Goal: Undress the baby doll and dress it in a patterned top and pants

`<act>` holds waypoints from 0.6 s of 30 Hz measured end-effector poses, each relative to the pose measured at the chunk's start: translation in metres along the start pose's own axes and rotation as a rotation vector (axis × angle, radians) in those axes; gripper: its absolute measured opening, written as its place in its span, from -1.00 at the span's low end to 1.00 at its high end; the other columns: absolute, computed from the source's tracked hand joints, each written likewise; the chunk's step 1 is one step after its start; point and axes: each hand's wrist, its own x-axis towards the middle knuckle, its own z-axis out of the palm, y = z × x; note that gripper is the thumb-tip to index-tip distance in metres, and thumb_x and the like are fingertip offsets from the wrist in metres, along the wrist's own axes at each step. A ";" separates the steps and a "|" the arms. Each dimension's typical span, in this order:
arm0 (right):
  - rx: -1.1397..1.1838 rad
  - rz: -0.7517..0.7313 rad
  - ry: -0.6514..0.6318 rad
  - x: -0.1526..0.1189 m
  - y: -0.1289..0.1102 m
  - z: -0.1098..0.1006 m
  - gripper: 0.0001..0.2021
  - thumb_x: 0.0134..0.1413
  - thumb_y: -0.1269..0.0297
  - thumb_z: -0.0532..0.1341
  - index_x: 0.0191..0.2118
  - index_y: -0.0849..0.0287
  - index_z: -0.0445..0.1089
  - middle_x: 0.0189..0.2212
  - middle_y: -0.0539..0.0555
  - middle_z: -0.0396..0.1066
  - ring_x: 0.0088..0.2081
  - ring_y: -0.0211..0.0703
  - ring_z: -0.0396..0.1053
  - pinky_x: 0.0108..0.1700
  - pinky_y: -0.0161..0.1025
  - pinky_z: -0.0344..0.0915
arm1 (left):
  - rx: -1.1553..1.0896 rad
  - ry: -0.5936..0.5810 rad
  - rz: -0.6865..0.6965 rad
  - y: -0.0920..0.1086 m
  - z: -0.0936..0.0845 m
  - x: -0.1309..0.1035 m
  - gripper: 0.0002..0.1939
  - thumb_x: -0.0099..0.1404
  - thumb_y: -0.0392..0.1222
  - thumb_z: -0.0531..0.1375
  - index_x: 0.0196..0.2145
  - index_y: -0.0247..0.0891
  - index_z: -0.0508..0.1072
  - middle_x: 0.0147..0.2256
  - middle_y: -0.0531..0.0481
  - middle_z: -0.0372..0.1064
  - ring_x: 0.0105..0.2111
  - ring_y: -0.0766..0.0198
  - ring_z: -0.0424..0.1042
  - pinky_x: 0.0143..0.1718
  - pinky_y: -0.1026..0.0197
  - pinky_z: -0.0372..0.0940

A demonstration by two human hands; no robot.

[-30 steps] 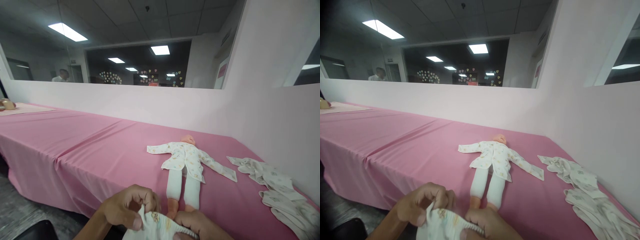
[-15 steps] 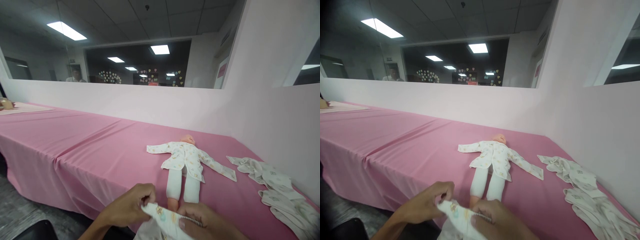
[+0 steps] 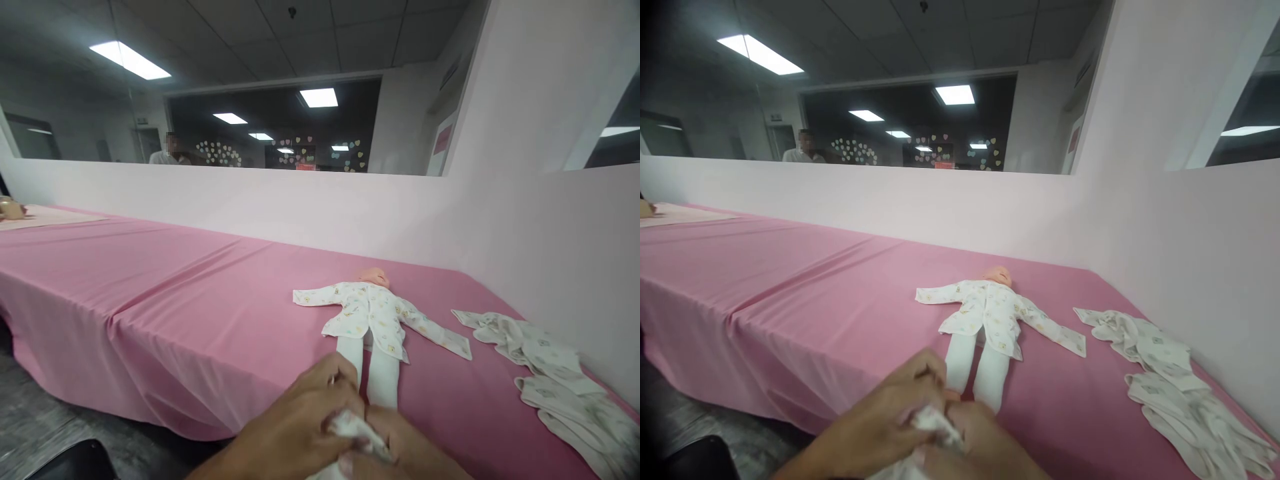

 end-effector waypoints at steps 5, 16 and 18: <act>0.453 0.006 0.236 0.013 0.013 0.002 -0.41 0.03 -0.19 0.21 -0.11 0.31 0.40 -0.31 0.15 0.42 -0.20 -0.10 0.39 -0.13 -0.24 0.30 | 0.176 0.707 -0.083 -0.005 0.019 0.006 -0.82 0.35 -0.05 0.10 -0.23 -0.19 0.34 -0.22 -0.02 0.23 -0.22 0.34 0.23 -0.16 0.29 0.21; 0.696 -0.117 0.108 0.017 -0.002 0.015 -0.39 0.04 -0.31 0.10 -0.12 0.20 0.35 -0.34 0.11 0.34 -0.19 -0.10 0.36 -0.08 -0.21 0.33 | 0.203 0.349 -0.034 0.001 0.045 0.010 -0.70 0.31 -0.18 0.09 0.00 -0.10 0.30 -0.33 0.03 0.35 -0.34 0.28 0.31 -0.26 0.20 0.14; 0.695 -0.141 0.107 0.019 0.000 0.013 -0.48 0.05 -0.22 0.12 -0.16 0.19 0.31 -0.33 0.11 0.33 -0.19 -0.11 0.35 -0.10 -0.21 0.34 | 0.012 0.400 -0.084 0.010 0.043 0.011 -0.77 0.29 -0.24 0.06 -0.08 -0.15 0.30 -0.33 0.04 0.32 -0.35 0.32 0.28 -0.28 0.24 0.16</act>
